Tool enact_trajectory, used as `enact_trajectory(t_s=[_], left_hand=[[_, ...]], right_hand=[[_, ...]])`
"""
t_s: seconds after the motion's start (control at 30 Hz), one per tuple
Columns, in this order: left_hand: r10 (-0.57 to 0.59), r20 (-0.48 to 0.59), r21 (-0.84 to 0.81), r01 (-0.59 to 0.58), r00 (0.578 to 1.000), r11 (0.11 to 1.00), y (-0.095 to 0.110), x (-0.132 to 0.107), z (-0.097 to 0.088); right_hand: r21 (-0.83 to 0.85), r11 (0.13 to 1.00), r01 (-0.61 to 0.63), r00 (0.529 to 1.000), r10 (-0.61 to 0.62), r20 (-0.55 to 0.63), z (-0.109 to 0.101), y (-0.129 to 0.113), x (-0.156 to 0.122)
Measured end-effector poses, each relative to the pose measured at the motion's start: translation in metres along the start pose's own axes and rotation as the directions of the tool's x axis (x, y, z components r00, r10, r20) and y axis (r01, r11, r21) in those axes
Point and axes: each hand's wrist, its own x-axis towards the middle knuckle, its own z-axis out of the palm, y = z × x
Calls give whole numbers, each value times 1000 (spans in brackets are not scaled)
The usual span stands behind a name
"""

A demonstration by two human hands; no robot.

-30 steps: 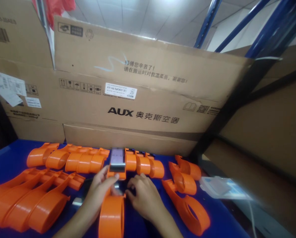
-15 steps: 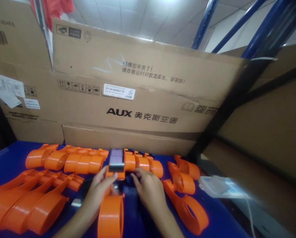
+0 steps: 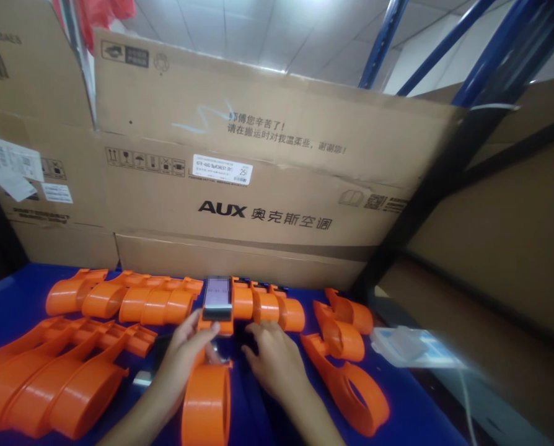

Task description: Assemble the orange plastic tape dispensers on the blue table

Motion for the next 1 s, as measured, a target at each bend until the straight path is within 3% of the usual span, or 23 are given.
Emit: enact_trajectory(t_s=[0.33,0.5,0.6,0.7,0.8,0.9,1.0], left_hand=[[23,3,31,-23,1000,999,0,0,0],[24,-7,33,-24,1000,999,-2,2,-2],[18,-20,7,-18,1000,1000,0,3,-1],[2,-29,0,-2,1000,1000,0,4,1],[-3,0,12,3,1000,1000,-1,3,1],[25,30,19,-25,999,999,-3,1,1],[44,28,11,-44,999,999,-3,0,1]], right_hand=[[-18,998,-60,997,61,43,4,0,2],[144,987,-76,996,70,49,-6,0,3],[404,914,-34,999,31,15,-12,-1,3],[671,741,26,999,-2,-36,-11,-2,4],[802,592,84,996,-29,-83,-8,-3,4],[821,553,138,986,4,-169,-8,-6,4],[769,606,203,949,71,-306,-15,-10,2]])
